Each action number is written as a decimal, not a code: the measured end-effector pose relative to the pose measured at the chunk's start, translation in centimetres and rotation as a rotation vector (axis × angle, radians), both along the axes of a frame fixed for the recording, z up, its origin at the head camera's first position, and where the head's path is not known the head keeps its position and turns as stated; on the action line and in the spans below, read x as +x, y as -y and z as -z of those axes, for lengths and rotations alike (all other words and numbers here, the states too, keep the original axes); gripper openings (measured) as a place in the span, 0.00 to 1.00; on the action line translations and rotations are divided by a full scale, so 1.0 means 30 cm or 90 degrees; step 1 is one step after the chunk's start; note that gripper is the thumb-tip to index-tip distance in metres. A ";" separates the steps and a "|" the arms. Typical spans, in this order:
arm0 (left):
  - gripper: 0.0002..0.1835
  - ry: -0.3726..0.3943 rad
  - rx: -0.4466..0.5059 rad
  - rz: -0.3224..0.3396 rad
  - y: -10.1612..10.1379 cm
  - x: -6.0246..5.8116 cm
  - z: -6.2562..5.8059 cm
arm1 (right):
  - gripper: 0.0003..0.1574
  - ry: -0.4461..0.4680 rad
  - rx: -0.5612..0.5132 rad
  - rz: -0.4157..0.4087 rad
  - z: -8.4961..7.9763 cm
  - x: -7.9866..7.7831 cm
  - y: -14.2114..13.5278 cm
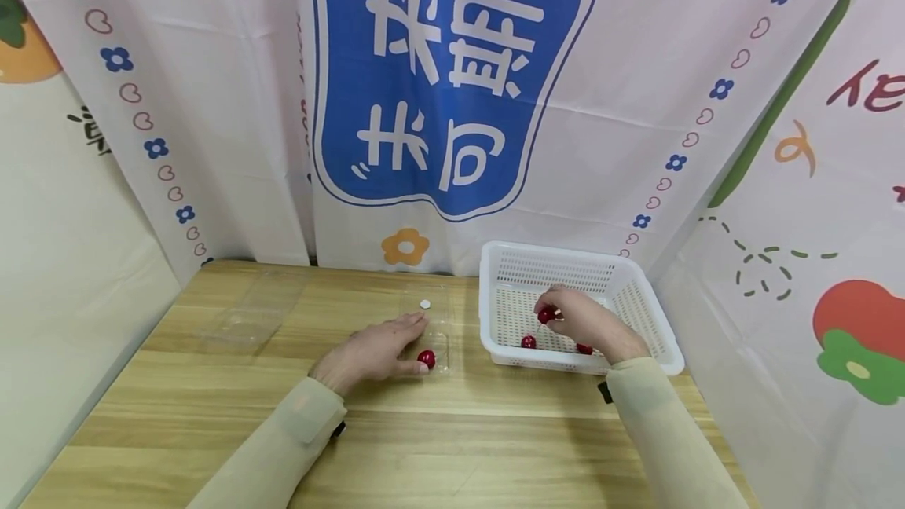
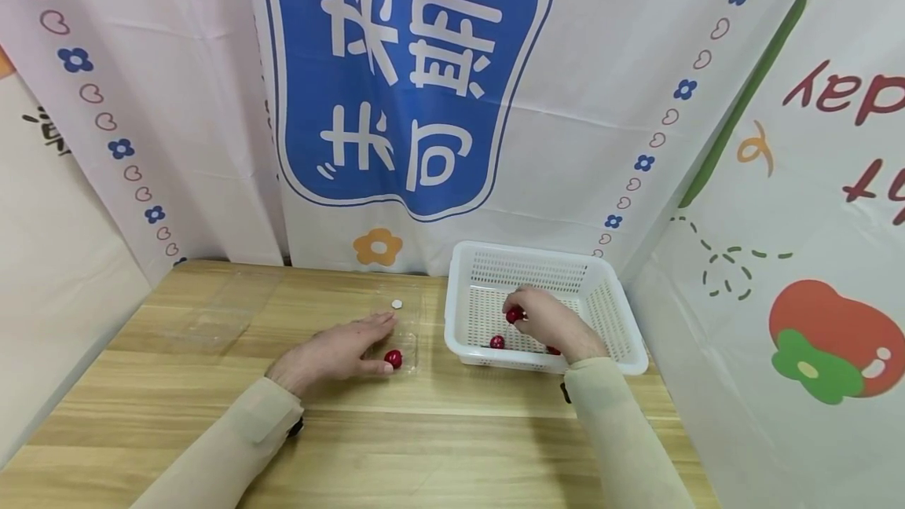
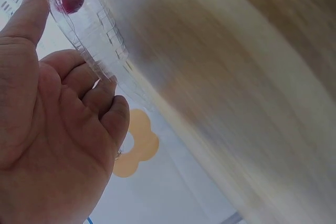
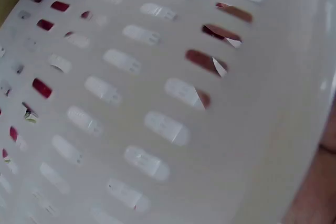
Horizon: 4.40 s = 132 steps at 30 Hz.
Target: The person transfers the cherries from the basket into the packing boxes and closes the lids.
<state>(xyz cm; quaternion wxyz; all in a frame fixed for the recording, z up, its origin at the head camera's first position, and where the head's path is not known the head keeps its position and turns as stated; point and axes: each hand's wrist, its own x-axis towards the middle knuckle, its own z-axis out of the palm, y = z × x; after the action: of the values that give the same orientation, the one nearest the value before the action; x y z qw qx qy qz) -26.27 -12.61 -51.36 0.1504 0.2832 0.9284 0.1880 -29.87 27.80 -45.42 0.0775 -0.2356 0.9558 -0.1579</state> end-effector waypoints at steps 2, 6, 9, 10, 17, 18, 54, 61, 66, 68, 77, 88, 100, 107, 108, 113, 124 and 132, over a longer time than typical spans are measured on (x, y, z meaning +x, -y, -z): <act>0.52 -0.001 -0.004 0.000 -0.001 -0.002 0.001 | 0.15 -0.013 -0.006 -0.001 -0.006 -0.001 0.006; 0.52 -0.003 -0.004 0.003 -0.003 -0.004 0.002 | 0.16 -0.052 -0.012 -0.014 -0.012 -0.001 0.021; 0.52 -0.003 -0.003 0.005 0.000 -0.003 0.002 | 0.17 -0.080 -0.012 -0.021 -0.016 0.001 0.038; 0.52 -0.003 -0.004 0.004 0.001 -0.004 0.002 | 0.18 -0.088 -0.013 -0.023 -0.017 0.002 0.045; 0.53 0.001 -0.007 0.000 0.007 -0.005 0.006 | 0.16 -0.126 -0.048 -0.032 -0.038 0.018 0.102; 0.53 0.001 -0.007 0.001 0.007 -0.005 0.006 | 0.16 -0.131 -0.054 -0.031 -0.040 0.021 0.109; 0.52 -0.001 -0.004 0.000 0.002 -0.005 0.000 | 0.17 -0.212 -0.128 -0.093 -0.069 0.077 0.345; 0.53 0.002 0.004 -0.001 0.001 -0.004 0.001 | 0.16 -0.193 -0.134 -0.099 -0.046 0.082 0.400; 0.53 0.001 0.003 -0.005 0.004 -0.005 0.002 | 0.15 -0.176 -0.117 -0.091 -0.021 0.079 0.441; 0.53 -0.002 0.006 -0.004 0.004 -0.006 0.002 | 0.15 -0.168 -0.116 -0.087 -0.012 0.079 0.459; 0.53 -0.008 -0.002 0.000 0.009 -0.008 0.003 | 0.16 -0.137 -0.087 -0.071 0.021 0.093 0.528; 0.53 -0.005 0.001 0.010 0.008 -0.011 0.003 | 0.17 -0.155 -0.014 -0.081 0.054 0.096 0.580; 0.53 -0.006 0.013 0.010 0.006 -0.009 0.006 | 0.14 -0.127 0.111 -0.037 0.080 0.096 0.651; 0.52 -0.006 0.017 0.011 0.005 -0.004 0.002 | 0.13 -0.114 0.121 -0.042 0.076 0.100 0.658; 0.53 -0.005 0.016 0.010 0.005 -0.004 0.002 | 0.15 -0.111 0.118 -0.042 0.069 0.103 0.656; 0.53 -0.002 0.014 0.005 0.006 -0.005 0.004 | 0.21 -0.099 0.094 -0.032 0.025 0.115 0.637; 0.52 -0.021 -0.004 0.017 0.008 -0.007 0.010 | 0.22 -0.118 0.044 -0.010 -0.049 0.111 0.550; 0.53 -0.016 -0.007 0.010 0.004 -0.004 0.005 | 0.21 -0.129 0.001 0.010 -0.076 0.114 0.469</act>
<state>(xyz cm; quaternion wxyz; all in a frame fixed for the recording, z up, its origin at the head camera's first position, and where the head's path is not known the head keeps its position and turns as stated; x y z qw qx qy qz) -26.38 -12.73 -51.49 0.1420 0.2917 0.9290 0.1782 -26.44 13.72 -43.15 -0.0206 -0.2428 0.9606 -0.1334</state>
